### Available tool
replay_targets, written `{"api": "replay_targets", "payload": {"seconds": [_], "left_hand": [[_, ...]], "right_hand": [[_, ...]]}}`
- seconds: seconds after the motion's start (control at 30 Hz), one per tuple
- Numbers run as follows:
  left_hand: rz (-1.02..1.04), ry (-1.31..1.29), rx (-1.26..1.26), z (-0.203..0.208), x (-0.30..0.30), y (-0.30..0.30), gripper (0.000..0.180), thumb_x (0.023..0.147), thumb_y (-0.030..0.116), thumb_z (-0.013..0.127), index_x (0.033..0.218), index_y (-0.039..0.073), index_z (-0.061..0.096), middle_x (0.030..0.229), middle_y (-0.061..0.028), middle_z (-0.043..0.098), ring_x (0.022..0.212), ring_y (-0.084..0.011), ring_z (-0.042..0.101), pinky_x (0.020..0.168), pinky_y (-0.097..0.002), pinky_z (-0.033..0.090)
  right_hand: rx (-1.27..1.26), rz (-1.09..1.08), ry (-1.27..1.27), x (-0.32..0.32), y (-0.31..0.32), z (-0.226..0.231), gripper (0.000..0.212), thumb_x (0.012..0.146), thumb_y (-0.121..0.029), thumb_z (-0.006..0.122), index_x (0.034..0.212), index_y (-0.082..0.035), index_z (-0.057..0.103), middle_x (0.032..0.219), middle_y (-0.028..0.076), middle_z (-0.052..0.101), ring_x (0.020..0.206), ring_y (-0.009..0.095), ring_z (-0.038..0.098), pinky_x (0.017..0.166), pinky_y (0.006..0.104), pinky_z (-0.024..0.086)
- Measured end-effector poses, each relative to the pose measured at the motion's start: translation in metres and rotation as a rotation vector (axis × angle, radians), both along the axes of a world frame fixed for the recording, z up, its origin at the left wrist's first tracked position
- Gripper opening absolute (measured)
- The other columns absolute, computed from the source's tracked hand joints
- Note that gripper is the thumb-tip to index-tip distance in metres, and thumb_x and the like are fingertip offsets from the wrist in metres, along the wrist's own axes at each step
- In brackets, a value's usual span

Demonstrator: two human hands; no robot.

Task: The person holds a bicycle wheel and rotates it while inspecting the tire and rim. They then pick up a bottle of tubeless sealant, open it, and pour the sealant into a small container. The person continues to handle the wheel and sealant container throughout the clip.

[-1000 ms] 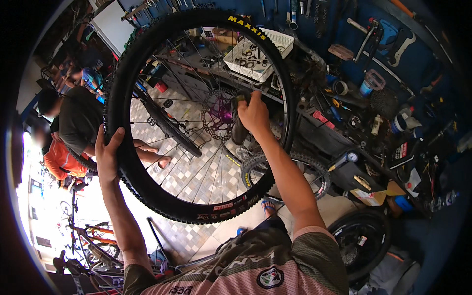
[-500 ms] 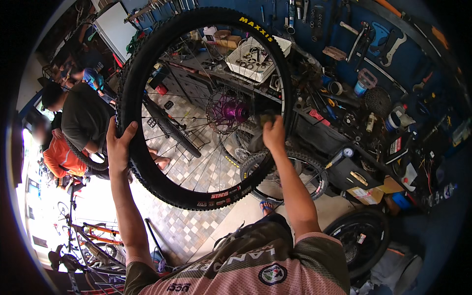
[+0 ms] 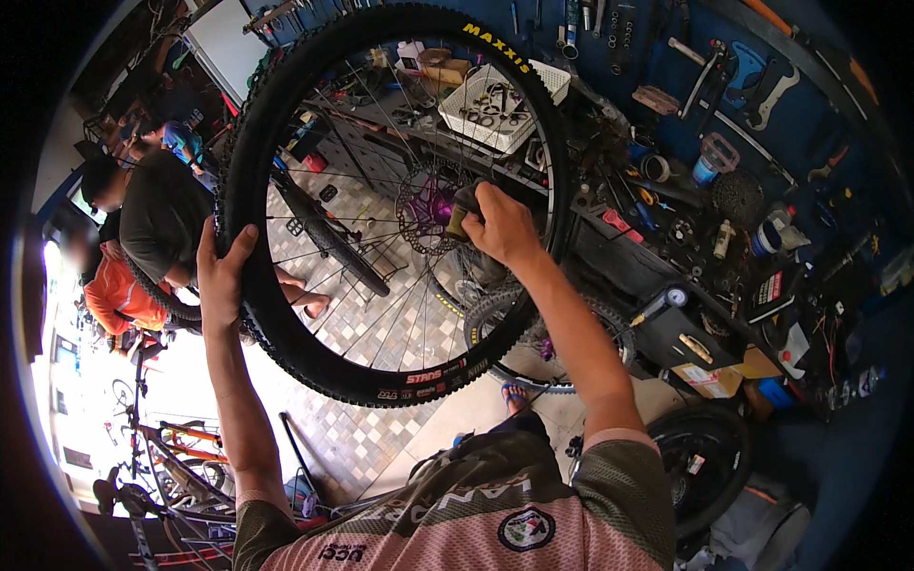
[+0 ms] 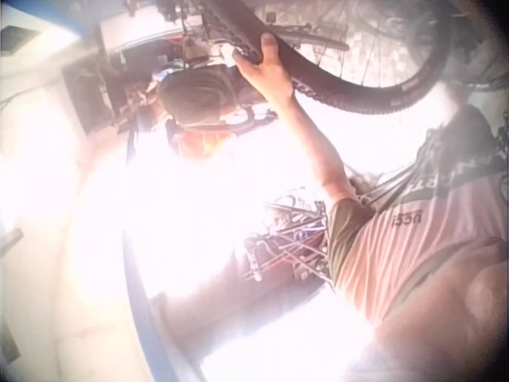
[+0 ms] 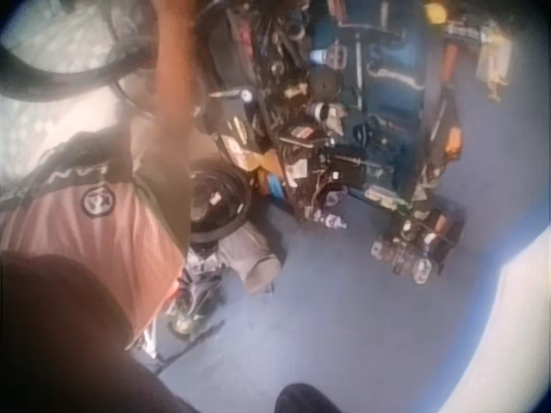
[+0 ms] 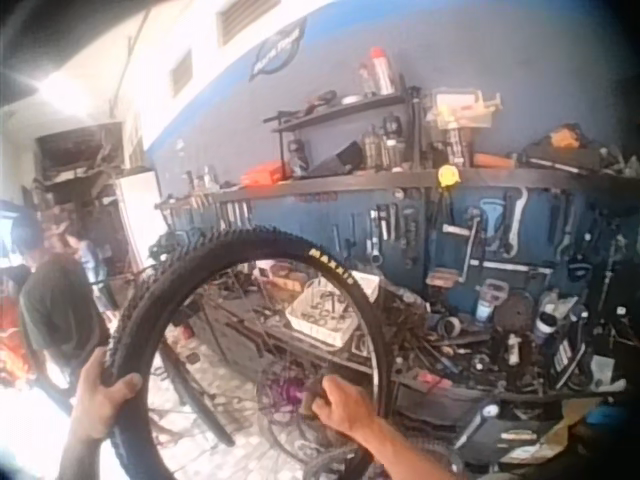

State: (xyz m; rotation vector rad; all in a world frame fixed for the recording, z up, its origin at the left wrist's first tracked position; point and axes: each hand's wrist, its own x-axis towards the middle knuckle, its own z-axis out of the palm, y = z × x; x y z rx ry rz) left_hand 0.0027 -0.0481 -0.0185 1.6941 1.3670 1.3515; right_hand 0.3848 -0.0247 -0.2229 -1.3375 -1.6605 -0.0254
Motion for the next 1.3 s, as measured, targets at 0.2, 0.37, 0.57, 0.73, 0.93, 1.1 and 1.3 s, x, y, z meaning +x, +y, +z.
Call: {"api": "replay_targets", "payload": {"seconds": [0.2, 0.37, 0.57, 0.73, 0.93, 1.1, 1.3], "left_hand": [[0.033, -0.02, -0.003, -0.013, -0.006, 0.004, 0.09, 0.096, 0.025, 0.084, 0.158, -0.016, 0.033, 0.104, -0.0194, 0.074, 0.073, -0.0219, 0.074, 0.057, -0.0338, 0.06], [0.034, -0.02, -0.035, -0.013, -0.01, 0.004, 0.092, 0.096, 0.025, 0.084, 0.159, -0.017, 0.032, 0.106, -0.0198, 0.074, 0.075, -0.0218, 0.074, 0.059, -0.0341, 0.061], [0.038, 0.021, -0.01, -0.003, -0.003, -0.009, 0.094, 0.095, 0.028, 0.085, 0.157, -0.021, 0.034, 0.114, -0.0215, 0.073, 0.089, -0.0191, 0.073, 0.074, -0.0293, 0.059], [0.051, 0.038, -0.005, -0.003, -0.001, 0.0, 0.091, 0.095, 0.031, 0.085, 0.154, -0.02, 0.038, 0.112, -0.0187, 0.073, 0.085, -0.019, 0.073, 0.071, -0.03, 0.059], [-0.009, 0.073, -0.01, 0.008, -0.001, -0.004, 0.065, 0.096, 0.029, 0.084, 0.137, -0.013, 0.057, 0.101, -0.013, 0.075, 0.082, -0.0147, 0.072, 0.071, -0.0279, 0.057], [-0.012, 0.037, -0.02, 0.008, 0.005, -0.005, 0.055, 0.097, 0.028, 0.084, 0.131, -0.009, 0.059, 0.098, -0.0105, 0.074, 0.08, -0.0127, 0.069, 0.071, -0.0278, 0.056], [-0.07, 0.026, 0.026, 0.005, 0.006, -0.01, 0.05, 0.095, 0.023, 0.085, 0.127, -0.004, 0.058, 0.095, -0.0068, 0.072, 0.078, -0.0116, 0.066, 0.071, -0.0277, 0.055]], "right_hand": [[-0.095, -0.235, 0.462, 0.009, 0.033, -0.042, 0.026, 0.105, -0.026, 0.068, 0.11, -0.001, 0.062, 0.102, 0.025, 0.074, 0.087, 0.043, 0.074, 0.075, 0.0458, 0.056], [-0.055, -0.132, 0.701, 0.071, 0.007, -0.065, 0.031, 0.106, -0.029, 0.071, 0.121, -0.003, 0.064, 0.103, 0.014, 0.076, 0.099, 0.026, 0.075, 0.084, 0.0419, 0.057], [0.007, -0.15, 0.211, -0.027, 0.001, -0.017, 0.029, 0.108, -0.029, 0.068, 0.12, -0.004, 0.061, 0.093, 0.022, 0.072, 0.092, 0.044, 0.073, 0.08, 0.0502, 0.056], [-0.147, -0.24, 0.634, 0.0, 0.046, -0.031, 0.037, 0.112, -0.036, 0.058, 0.107, 0.0, 0.066, 0.081, 0.024, 0.069, 0.088, 0.047, 0.072, 0.076, 0.0536, 0.054], [0.044, -0.423, 0.116, -0.053, 0.006, -0.007, 0.031, 0.109, -0.035, 0.065, 0.123, -0.009, 0.073, 0.101, 0.018, 0.064, 0.08, 0.04, 0.069, 0.069, 0.0521, 0.056], [0.147, -0.18, 0.188, -0.054, -0.043, -0.072, 0.021, 0.1, -0.017, 0.075, 0.118, -0.007, 0.077, 0.095, 0.015, 0.062, 0.081, 0.036, 0.068, 0.07, 0.0459, 0.056], [-0.088, -0.295, 0.507, 0.045, -0.067, -0.1, 0.029, 0.105, -0.024, 0.071, 0.115, 0.003, 0.073, 0.108, 0.019, 0.076, 0.101, 0.031, 0.073, 0.092, 0.04, 0.055]]}}
